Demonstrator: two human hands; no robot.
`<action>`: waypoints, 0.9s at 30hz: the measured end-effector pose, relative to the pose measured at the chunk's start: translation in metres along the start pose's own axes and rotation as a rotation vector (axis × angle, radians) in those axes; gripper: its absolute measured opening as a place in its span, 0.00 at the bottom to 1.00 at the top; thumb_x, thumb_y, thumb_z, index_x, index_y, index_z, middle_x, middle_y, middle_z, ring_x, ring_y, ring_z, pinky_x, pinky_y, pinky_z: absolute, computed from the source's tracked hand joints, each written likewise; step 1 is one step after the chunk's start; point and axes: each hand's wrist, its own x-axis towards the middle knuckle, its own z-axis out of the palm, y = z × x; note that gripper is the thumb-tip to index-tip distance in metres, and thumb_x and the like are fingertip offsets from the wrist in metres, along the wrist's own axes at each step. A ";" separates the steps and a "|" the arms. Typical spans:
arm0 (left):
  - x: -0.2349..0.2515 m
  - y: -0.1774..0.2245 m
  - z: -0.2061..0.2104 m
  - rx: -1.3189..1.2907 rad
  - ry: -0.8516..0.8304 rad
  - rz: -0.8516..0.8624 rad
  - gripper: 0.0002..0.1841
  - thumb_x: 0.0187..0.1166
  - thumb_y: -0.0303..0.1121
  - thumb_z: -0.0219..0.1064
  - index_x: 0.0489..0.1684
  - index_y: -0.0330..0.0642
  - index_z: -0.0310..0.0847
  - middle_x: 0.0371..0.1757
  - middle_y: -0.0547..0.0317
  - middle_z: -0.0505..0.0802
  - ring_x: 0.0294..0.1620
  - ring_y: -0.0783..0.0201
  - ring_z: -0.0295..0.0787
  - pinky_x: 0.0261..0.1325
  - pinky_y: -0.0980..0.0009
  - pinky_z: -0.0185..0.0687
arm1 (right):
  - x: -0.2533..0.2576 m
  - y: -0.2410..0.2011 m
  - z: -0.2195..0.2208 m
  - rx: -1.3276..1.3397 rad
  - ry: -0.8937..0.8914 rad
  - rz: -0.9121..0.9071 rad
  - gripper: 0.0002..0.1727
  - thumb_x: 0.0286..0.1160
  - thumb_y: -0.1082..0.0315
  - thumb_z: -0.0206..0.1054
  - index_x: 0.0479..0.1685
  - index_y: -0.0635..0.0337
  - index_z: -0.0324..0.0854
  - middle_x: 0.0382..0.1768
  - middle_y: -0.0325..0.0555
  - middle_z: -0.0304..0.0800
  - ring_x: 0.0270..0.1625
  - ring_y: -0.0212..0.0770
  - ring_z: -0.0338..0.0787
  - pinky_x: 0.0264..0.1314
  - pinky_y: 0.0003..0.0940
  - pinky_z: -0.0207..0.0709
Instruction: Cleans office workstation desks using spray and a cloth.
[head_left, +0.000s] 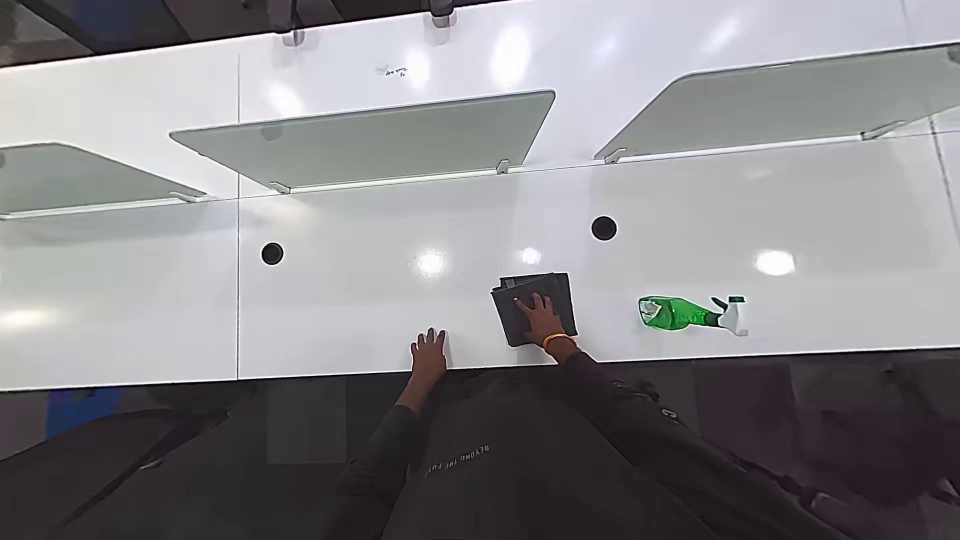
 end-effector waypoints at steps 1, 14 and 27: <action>0.002 0.005 -0.006 0.041 -0.035 0.032 0.42 0.75 0.35 0.70 0.94 0.56 0.57 0.96 0.42 0.57 0.92 0.31 0.55 0.83 0.26 0.55 | 0.002 0.000 -0.004 0.005 0.001 0.001 0.63 0.48 0.60 0.88 0.94 0.25 0.54 0.96 0.58 0.40 0.93 0.76 0.43 0.65 0.80 0.75; -0.005 0.013 -0.002 0.112 -0.213 0.048 0.42 0.76 0.38 0.70 0.95 0.53 0.56 0.96 0.46 0.57 0.88 0.34 0.65 0.82 0.27 0.57 | 0.042 0.014 -0.046 0.079 0.123 0.015 0.43 0.64 0.76 0.71 0.84 0.30 0.73 0.84 0.63 0.65 0.79 0.73 0.72 0.60 0.68 0.83; -0.051 0.048 0.038 -0.005 -0.084 -0.187 0.43 0.78 0.44 0.67 0.96 0.45 0.51 0.95 0.47 0.60 0.89 0.39 0.64 0.84 0.31 0.59 | -0.035 -0.082 0.033 -0.271 -0.170 -0.651 0.26 0.79 0.78 0.61 0.75 0.49 0.83 0.88 0.62 0.63 0.82 0.77 0.68 0.64 0.76 0.76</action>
